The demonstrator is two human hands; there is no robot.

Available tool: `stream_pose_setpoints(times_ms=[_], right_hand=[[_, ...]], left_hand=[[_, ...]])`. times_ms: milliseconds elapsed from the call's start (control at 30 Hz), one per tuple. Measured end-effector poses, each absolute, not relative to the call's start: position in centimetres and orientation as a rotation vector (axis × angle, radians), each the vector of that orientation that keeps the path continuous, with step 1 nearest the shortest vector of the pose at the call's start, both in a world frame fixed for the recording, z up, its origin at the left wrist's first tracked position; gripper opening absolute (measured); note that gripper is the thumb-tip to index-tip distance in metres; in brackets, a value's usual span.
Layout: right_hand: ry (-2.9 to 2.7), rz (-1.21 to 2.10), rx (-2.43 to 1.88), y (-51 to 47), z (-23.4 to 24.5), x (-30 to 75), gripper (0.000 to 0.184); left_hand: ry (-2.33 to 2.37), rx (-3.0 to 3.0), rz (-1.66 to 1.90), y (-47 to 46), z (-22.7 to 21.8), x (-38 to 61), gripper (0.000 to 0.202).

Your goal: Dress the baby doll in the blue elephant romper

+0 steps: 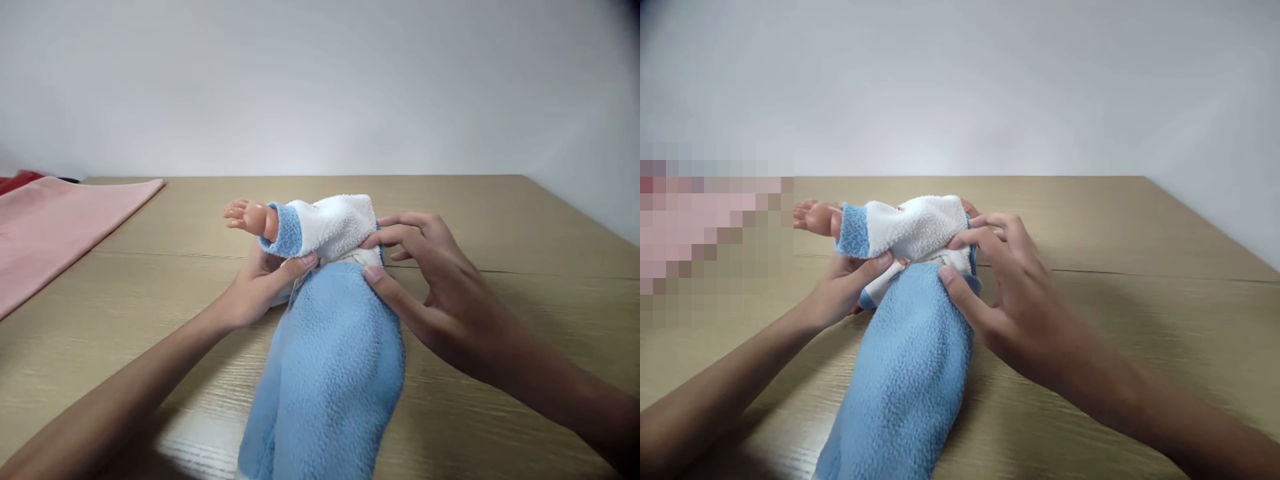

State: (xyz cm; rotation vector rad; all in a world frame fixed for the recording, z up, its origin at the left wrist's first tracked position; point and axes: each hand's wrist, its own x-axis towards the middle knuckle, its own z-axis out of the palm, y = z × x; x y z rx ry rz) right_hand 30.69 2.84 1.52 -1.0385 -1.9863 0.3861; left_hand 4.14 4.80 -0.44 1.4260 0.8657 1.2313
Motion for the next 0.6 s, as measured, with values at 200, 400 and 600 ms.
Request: stream_pose_setpoints(times_ms=[200, 400, 600], right_hand=[[-2.080, 0.392, -1.034, 3.1, 1.8, 31.2, 0.024], [-2.111, 0.419, -1.012, 4.0, 2.0, 31.9, 0.024], [-2.009, 0.496, -1.038, 4.6, 2.2, 32.3, 0.031]], left_hand=[[0.810, 1.404, 1.238, 4.9, -0.4, 4.2, 0.044], [0.747, 1.372, 1.249, 5.2, -0.8, 4.2, 0.032], [0.867, 1.484, 1.179, 4.2, -0.7, 3.7, 0.033]])
